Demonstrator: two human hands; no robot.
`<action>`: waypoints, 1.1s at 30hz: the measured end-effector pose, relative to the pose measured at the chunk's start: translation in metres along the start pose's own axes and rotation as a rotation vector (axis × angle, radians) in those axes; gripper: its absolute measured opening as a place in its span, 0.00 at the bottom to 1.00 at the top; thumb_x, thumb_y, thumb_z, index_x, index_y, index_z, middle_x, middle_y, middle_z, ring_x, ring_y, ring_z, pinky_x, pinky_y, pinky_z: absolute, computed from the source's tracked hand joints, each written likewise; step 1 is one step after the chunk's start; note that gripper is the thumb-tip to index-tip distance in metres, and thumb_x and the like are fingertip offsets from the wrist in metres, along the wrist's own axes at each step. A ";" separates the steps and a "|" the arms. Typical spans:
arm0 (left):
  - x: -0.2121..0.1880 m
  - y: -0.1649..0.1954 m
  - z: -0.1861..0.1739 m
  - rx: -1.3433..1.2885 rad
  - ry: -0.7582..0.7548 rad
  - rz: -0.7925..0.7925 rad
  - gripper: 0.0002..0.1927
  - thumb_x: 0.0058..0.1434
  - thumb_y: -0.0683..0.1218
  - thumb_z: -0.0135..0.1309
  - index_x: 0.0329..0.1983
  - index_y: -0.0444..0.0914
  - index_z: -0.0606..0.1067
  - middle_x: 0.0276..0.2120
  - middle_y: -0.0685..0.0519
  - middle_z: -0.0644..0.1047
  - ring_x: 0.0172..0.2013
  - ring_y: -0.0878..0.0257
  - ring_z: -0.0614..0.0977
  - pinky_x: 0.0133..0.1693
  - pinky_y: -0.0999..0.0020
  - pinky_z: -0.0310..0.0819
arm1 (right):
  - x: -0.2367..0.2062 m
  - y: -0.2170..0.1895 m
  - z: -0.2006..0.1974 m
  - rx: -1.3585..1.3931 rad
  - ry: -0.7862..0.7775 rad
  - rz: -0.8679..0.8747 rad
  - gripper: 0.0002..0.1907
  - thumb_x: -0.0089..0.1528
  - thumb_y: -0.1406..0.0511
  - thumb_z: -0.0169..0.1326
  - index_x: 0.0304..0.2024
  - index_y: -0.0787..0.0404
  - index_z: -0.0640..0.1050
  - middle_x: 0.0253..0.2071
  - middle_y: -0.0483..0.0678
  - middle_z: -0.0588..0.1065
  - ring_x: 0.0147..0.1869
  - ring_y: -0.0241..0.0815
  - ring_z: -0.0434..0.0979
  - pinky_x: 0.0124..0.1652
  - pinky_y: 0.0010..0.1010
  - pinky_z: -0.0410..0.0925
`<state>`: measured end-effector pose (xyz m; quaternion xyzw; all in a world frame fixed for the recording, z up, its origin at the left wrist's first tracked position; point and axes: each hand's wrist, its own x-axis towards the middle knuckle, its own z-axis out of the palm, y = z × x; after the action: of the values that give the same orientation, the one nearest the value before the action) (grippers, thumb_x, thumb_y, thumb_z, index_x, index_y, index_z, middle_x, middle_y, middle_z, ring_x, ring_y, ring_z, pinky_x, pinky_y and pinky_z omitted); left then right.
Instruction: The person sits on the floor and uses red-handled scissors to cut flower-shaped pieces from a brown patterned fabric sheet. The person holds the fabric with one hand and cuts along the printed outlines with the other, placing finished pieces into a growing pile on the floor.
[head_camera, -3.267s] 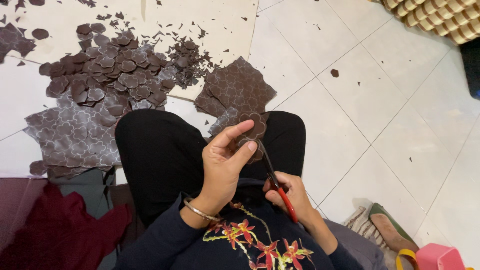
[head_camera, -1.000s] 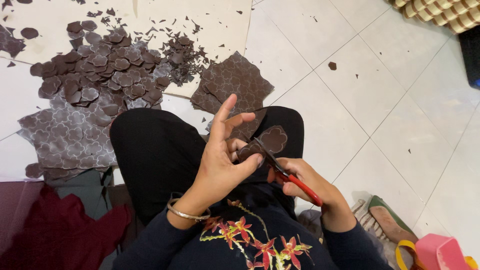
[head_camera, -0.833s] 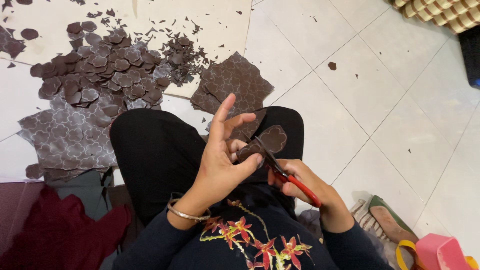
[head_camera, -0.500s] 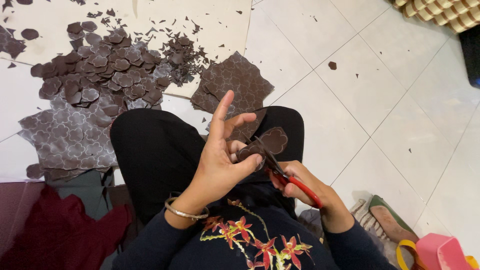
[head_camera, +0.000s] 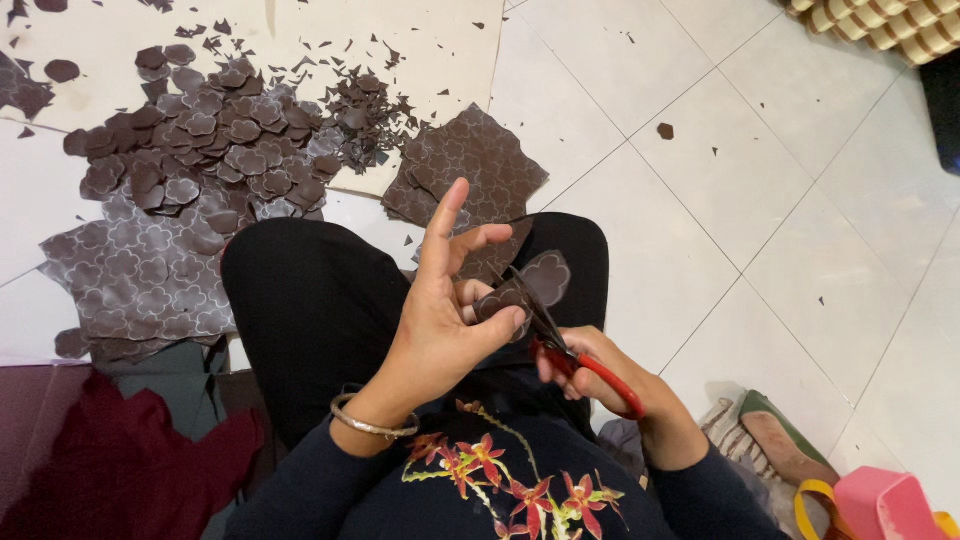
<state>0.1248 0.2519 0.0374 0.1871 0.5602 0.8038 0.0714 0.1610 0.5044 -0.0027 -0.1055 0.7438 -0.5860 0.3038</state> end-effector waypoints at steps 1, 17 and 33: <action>0.001 0.001 -0.001 0.019 0.002 0.002 0.58 0.55 0.31 0.60 0.81 0.48 0.40 0.65 0.43 0.68 0.33 0.78 0.75 0.33 0.84 0.70 | -0.001 -0.003 0.000 0.012 -0.012 -0.026 0.53 0.42 0.20 0.48 0.32 0.63 0.75 0.23 0.40 0.67 0.25 0.30 0.68 0.27 0.21 0.64; 0.007 0.012 -0.006 0.111 -0.042 -0.012 0.59 0.53 0.32 0.60 0.80 0.48 0.39 0.62 0.45 0.71 0.32 0.75 0.77 0.33 0.82 0.73 | 0.004 -0.003 -0.007 -0.259 0.048 -0.025 0.57 0.37 0.16 0.37 0.24 0.62 0.69 0.21 0.40 0.67 0.24 0.30 0.67 0.24 0.23 0.60; 0.008 -0.018 -0.009 -0.188 -0.076 -0.131 0.31 0.61 0.33 0.59 0.68 0.32 0.67 0.40 0.52 0.80 0.37 0.70 0.79 0.39 0.77 0.75 | -0.003 -0.018 -0.008 0.140 -0.026 0.093 0.36 0.49 0.46 0.69 0.47 0.68 0.80 0.32 0.45 0.75 0.38 0.37 0.75 0.40 0.27 0.69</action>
<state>0.1118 0.2530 0.0194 0.1727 0.4902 0.8388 0.1622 0.1550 0.5070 0.0164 -0.0571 0.7009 -0.6205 0.3471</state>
